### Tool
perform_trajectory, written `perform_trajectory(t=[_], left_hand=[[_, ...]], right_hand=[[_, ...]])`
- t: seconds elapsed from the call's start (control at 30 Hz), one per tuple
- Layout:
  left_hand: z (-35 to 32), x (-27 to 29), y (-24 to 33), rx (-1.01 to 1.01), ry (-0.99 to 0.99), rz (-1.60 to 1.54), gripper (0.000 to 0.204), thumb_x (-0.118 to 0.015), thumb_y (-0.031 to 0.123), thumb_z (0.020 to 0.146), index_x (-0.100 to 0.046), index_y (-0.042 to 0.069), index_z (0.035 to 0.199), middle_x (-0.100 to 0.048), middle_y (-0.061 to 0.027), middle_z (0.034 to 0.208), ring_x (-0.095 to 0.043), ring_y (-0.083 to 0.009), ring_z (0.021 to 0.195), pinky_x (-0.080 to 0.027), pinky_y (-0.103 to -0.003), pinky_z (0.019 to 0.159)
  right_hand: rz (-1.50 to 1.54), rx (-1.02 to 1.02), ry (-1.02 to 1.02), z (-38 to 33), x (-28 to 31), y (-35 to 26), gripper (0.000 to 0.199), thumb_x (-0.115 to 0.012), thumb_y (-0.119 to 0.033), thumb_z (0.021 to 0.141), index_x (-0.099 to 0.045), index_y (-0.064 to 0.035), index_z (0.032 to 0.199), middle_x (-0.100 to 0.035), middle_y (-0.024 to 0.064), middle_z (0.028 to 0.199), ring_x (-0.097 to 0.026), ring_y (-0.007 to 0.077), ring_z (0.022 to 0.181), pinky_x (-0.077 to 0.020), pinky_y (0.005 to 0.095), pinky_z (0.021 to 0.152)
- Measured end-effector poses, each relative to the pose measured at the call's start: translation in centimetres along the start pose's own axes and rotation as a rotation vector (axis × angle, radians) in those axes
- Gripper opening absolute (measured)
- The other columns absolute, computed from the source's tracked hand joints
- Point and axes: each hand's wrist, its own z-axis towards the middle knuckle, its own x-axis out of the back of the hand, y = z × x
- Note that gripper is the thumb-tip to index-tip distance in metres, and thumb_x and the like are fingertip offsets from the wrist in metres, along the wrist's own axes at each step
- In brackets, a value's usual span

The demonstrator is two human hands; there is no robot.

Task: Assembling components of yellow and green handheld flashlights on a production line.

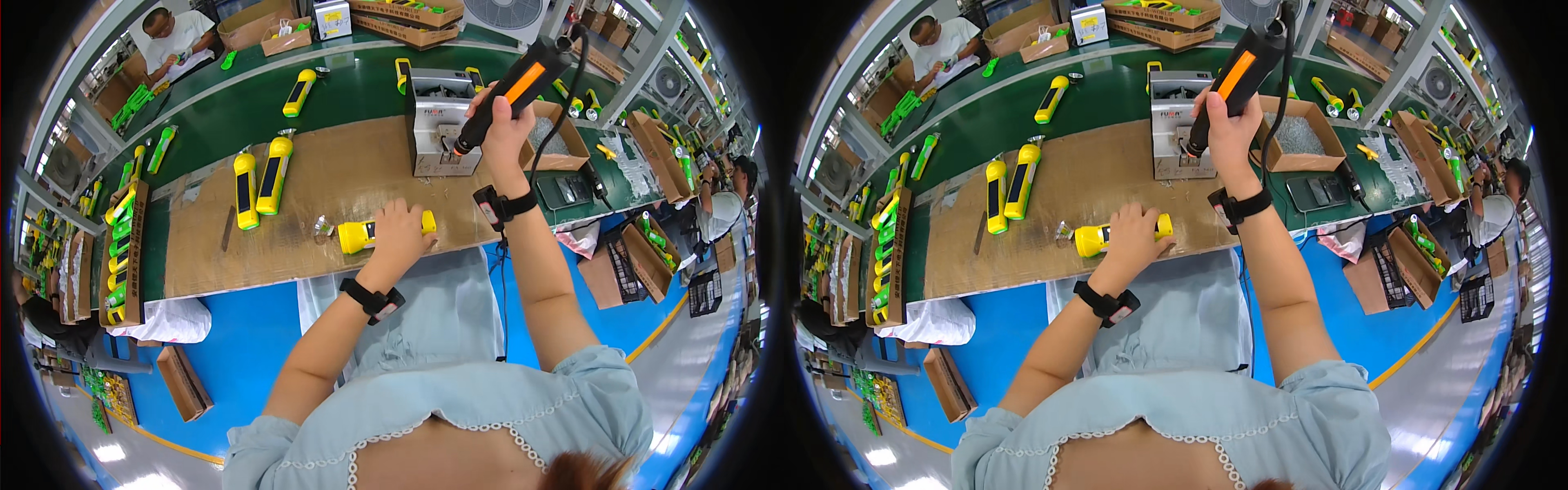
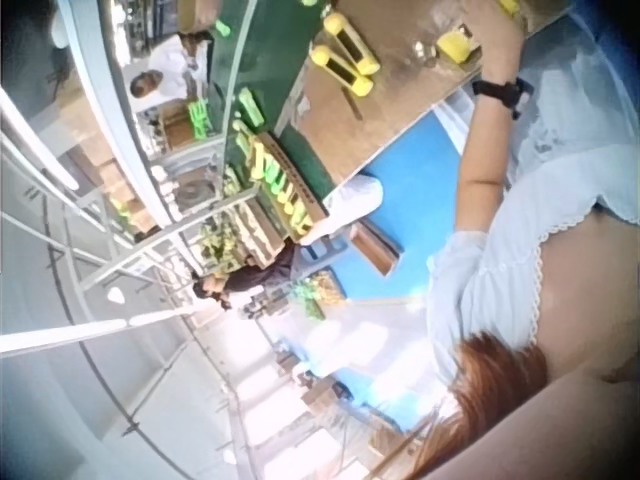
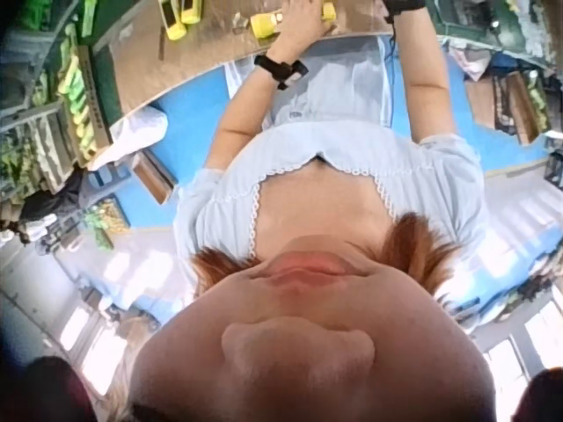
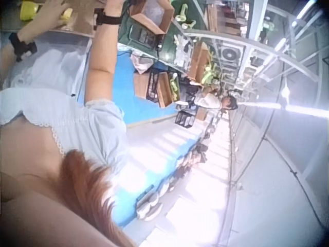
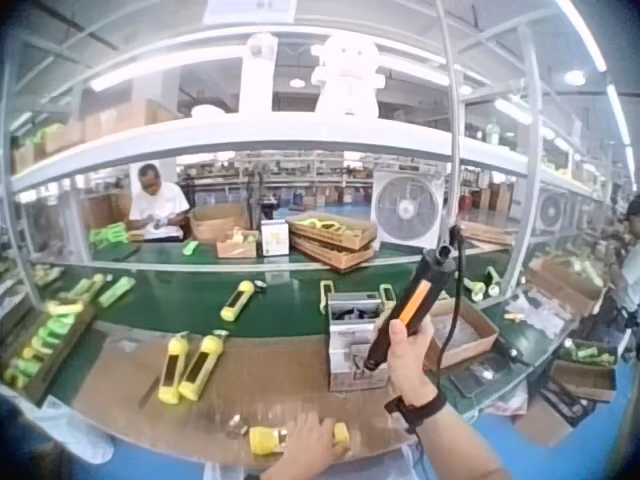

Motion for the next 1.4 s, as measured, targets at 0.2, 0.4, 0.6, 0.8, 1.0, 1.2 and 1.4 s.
perform_trajectory(t=[0.2, 0.4, 0.6, 0.8, 1.0, 1.2, 1.4], left_hand=[[0.8, -0.2, -0.2, 0.048, -0.1, -0.159, 0.042, -0.077, 0.035, 0.064, -0.064, 0.011, 0.096, -0.055, -0.0108, 0.09, -0.054, -0.0294, 0.088, -0.043, -0.041, 0.074], [1.1, 0.1, -0.8, 0.034, -0.034, -0.286, 0.041, -0.077, 0.031, 0.064, -0.063, 0.012, 0.098, -0.055, -0.0099, 0.089, -0.055, -0.0298, 0.089, -0.043, -0.038, 0.077], [-1.5, 5.1, -4.3, 0.058, 0.132, -0.524, 0.049, -0.079, 0.031, 0.064, -0.059, 0.01, 0.103, -0.054, -0.0121, 0.101, -0.05, -0.0301, 0.101, -0.04, -0.038, 0.087], [-4.6, 5.3, -7.3, 0.033, 0.003, -0.249, 0.052, -0.079, 0.034, 0.061, -0.062, 0.009, 0.103, -0.053, -0.0111, 0.103, -0.046, -0.0315, 0.104, -0.033, -0.042, 0.093], [-4.2, 4.2, -8.0, 0.028, 0.051, -0.194, 0.05, -0.079, 0.034, 0.061, -0.063, 0.009, 0.102, -0.053, -0.0103, 0.1, -0.046, -0.0302, 0.103, -0.032, -0.043, 0.092], [-4.2, 3.8, -8.3, 0.036, 0.056, -0.217, 0.051, -0.079, 0.033, 0.061, -0.061, 0.008, 0.101, -0.052, -0.0105, 0.097, -0.046, -0.0302, 0.102, -0.032, -0.042, 0.091], [-4.4, 3.6, -8.4, 0.028, 0.065, -0.219, 0.052, -0.08, 0.032, 0.06, -0.06, 0.007, 0.1, -0.052, -0.0108, 0.097, -0.047, -0.0303, 0.102, -0.032, -0.043, 0.092]], right_hand=[[0.014, -0.055, 0.045, 1.1, 0.7, 3.1, 0.023, -0.065, -0.013, 0.086, -0.046, -0.0022, 0.094, -0.06, 0.0082, 0.075, -0.058, 0.0142, 0.06, -0.0476, 0.0271, 0.058], [-0.061, -0.209, -0.018, 2.3, -0.3, 3.4, 0.022, -0.065, -0.016, 0.087, -0.047, -0.0027, 0.092, -0.057, 0.0051, 0.064, -0.054, 0.0117, 0.051, -0.0433, 0.0242, 0.049], [0.091, -0.332, -0.06, -0.9, 0.1, 1.4, 0.026, -0.059, -0.027, 0.09, -0.05, -0.0029, 0.091, -0.058, 0.0072, 0.066, -0.055, 0.0136, 0.051, -0.045, 0.0251, 0.048], [0.293, -0.37, -0.093, -6.0, -3.0, -2.0, 0.043, -0.059, -0.037, 0.088, -0.049, -0.0002, 0.106, -0.059, 0.0105, 0.073, -0.058, 0.0173, 0.058, -0.0473, 0.0276, 0.052], [0.377, -0.375, -0.194, -8.1, -7.5, -3.2, 0.051, -0.061, -0.045, 0.086, -0.048, 0.0002, 0.108, -0.059, 0.011, 0.073, -0.058, 0.0169, 0.06, -0.0469, 0.0269, 0.054], [0.438, -0.368, -0.195, -9.6, -9.4, -2.0, 0.05, -0.063, -0.043, 0.085, -0.047, -0.0003, 0.107, -0.059, 0.0112, 0.073, -0.059, 0.0173, 0.061, -0.0476, 0.0273, 0.055], [0.402, -0.345, -0.187, -10.1, -10.0, -1.5, 0.05, -0.064, -0.042, 0.085, -0.047, -0.0005, 0.106, -0.059, 0.011, 0.074, -0.059, 0.0173, 0.061, -0.0478, 0.0271, 0.055]])
